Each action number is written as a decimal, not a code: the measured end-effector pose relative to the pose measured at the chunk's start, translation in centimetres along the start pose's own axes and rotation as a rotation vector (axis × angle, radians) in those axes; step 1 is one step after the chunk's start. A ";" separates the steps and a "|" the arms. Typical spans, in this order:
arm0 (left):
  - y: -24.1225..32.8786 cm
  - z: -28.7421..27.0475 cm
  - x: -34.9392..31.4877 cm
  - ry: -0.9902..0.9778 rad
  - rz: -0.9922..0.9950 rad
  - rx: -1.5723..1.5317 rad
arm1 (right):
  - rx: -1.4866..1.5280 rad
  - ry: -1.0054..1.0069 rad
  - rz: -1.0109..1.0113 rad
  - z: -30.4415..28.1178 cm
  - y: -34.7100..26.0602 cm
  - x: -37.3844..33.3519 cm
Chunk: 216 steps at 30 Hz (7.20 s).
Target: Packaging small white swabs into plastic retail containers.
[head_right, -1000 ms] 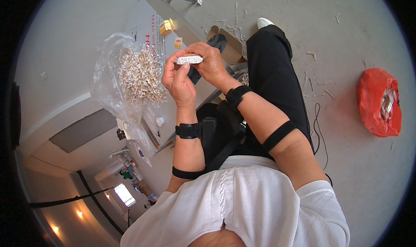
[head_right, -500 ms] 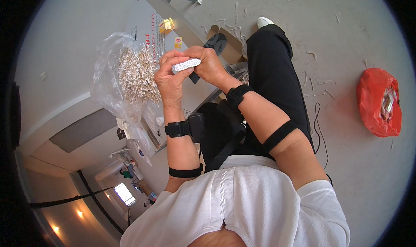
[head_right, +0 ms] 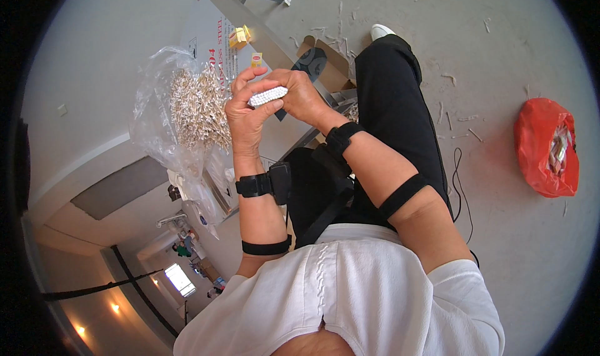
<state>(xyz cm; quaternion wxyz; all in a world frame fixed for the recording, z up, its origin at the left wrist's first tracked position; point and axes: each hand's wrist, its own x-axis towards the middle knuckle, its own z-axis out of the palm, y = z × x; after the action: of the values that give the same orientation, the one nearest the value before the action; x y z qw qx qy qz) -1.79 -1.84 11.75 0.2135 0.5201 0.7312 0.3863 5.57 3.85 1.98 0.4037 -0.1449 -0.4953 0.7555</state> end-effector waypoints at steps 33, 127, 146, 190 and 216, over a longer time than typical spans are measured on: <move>-0.5 0.0 -0.4 -0.060 0.021 0.036 | -0.103 0.000 -0.113 0.4 0.3 0.0; -2.0 -0.4 -0.9 0.088 -0.073 -0.314 | -0.191 0.147 -0.116 0.5 0.1 0.1; -2.1 -0.6 -1.1 0.067 -0.085 -0.288 | -0.219 0.141 -0.105 0.3 0.0 0.0; -1.0 -1.0 -0.9 0.289 -0.230 -0.423 | -0.071 0.055 0.054 0.2 0.7 0.0; -2.0 -3.3 -3.9 0.109 -0.028 -0.005 | 0.642 -0.123 0.732 -0.7 -1.8 -0.1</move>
<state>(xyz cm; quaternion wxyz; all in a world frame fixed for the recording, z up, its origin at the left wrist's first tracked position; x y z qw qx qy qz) -3.90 -6.94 11.86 0.1802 0.4875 0.7480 0.4127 6.93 4.53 3.17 0.1060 -0.1325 -0.1769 0.9695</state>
